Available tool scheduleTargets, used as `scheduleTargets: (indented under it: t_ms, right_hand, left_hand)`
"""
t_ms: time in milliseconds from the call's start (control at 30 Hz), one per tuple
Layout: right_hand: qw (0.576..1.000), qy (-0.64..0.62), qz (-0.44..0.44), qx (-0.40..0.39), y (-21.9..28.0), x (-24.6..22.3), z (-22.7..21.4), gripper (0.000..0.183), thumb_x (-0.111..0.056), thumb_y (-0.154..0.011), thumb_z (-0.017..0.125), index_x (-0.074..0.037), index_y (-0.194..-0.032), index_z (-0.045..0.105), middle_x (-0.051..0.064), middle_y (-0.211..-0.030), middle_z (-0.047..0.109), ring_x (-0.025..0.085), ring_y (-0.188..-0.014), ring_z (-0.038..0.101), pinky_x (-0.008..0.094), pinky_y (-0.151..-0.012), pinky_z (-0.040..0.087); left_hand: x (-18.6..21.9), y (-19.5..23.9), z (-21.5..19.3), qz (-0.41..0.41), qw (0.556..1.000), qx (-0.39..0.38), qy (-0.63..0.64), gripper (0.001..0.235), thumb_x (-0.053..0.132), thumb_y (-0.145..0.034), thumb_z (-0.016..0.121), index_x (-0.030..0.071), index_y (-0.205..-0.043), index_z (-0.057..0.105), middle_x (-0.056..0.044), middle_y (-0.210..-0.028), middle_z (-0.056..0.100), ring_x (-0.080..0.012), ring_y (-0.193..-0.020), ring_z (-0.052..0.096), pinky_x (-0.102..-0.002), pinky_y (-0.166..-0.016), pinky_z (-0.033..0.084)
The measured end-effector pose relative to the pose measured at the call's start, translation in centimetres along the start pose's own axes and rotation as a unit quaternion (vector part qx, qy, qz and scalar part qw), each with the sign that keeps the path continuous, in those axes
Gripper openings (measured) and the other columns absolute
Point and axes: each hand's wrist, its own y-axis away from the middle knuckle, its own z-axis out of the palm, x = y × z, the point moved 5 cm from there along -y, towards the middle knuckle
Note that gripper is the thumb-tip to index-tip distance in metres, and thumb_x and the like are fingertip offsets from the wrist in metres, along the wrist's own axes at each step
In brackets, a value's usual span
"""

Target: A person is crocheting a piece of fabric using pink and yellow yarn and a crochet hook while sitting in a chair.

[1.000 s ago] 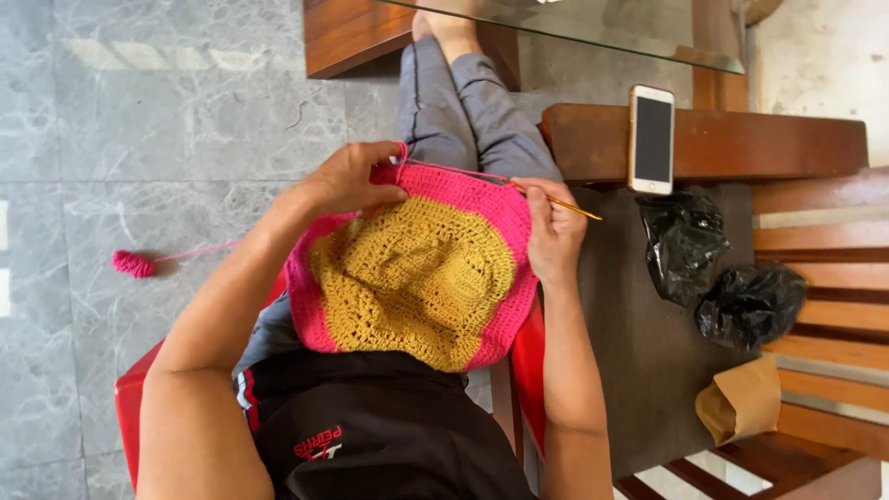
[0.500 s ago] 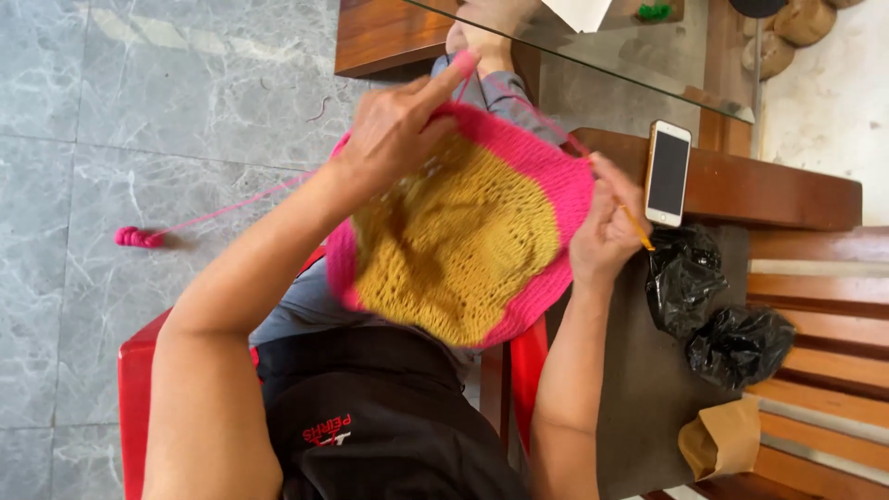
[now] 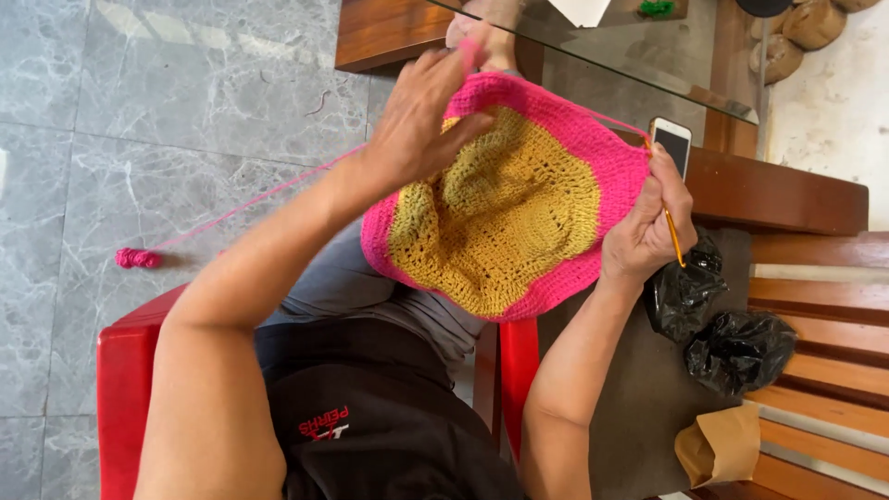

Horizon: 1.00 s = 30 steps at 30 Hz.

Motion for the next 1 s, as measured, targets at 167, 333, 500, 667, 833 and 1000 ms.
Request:
scheduleTargets:
  t_ms: [167,333,500,667,833,1000]
  right_hand:
    - [1.000,-0.018,-0.012,0.004,-0.5,-0.5,0.1,0.023,-0.007,-0.114,0.052,0.010,-0.121,0.065,0.026,-0.118,0.072,0.038,-0.114,0.071,0.046,-0.102,0.059]
    - [0.996,-0.083,-0.016,-0.017,-1.3,-1.9,1.2,0.018,0.001,-0.108,0.058,0.009,-0.116,0.072,0.026,-0.115,0.074,0.036,-0.113,0.070,0.047,-0.100,0.056]
    - [0.996,-0.081,-0.016,-0.033,-3.0,-3.5,0.7,0.020,-0.001,-0.110,0.057,0.013,-0.114,0.071,0.029,-0.114,0.074,0.040,-0.112,0.071,0.046,-0.100,0.055]
    - [0.994,-0.100,-0.005,-0.049,-2.4,-4.3,0.9,0.019,-0.001,-0.108,0.059,0.012,-0.112,0.072,0.029,-0.113,0.074,0.039,-0.110,0.072,0.047,-0.099,0.056]
    - [0.993,-0.111,-0.005,-0.036,-2.5,-4.8,-0.3,0.021,-0.003,-0.108,0.058,0.014,-0.109,0.070,0.031,-0.108,0.074,0.042,-0.106,0.073,0.048,-0.096,0.057]
    - [0.992,-0.120,0.025,-0.015,-2.8,-5.0,-1.5,0.024,-0.008,-0.107,0.061,0.013,-0.104,0.071,0.030,-0.103,0.075,0.041,-0.104,0.074,0.048,-0.095,0.058]
  left_hand:
    - [2.7,8.7,1.2,-0.043,0.996,-0.050,-0.052,0.090,0.065,-0.101,0.048,0.005,-0.162,0.021,-0.020,-0.137,0.059,-0.0338,-0.127,0.054,-0.048,-0.110,0.039]
    - [2.1,9.9,-0.6,-0.317,0.901,-0.289,-0.064,0.140,0.078,-0.070,0.078,0.007,-0.165,0.003,-0.025,-0.162,0.034,-0.0472,-0.150,0.025,-0.065,-0.120,0.019]
    - [1.5,7.0,-3.3,-0.314,0.922,-0.225,0.021,0.083,0.031,-0.085,0.083,0.008,-0.154,0.044,-0.015,-0.129,0.065,-0.0304,-0.123,0.061,-0.047,-0.108,0.046]
    - [2.0,4.3,-2.4,-0.216,0.971,-0.042,0.095,0.030,0.022,-0.082,0.088,0.016,-0.108,0.074,-0.005,-0.096,0.073,-0.0222,-0.094,0.070,-0.038,-0.088,0.055]
    - [-0.9,1.1,1.1,-0.224,0.965,-0.126,0.055,0.109,0.018,-0.070,0.098,0.001,-0.157,0.034,-0.024,-0.161,0.036,-0.0414,-0.148,0.033,-0.060,-0.123,0.024]
    - [-0.2,1.4,2.1,-0.245,0.911,-0.181,0.279,0.026,0.026,-0.093,0.077,0.005,-0.080,0.068,-0.005,-0.068,0.061,-0.0190,-0.068,0.059,-0.038,-0.064,0.048]
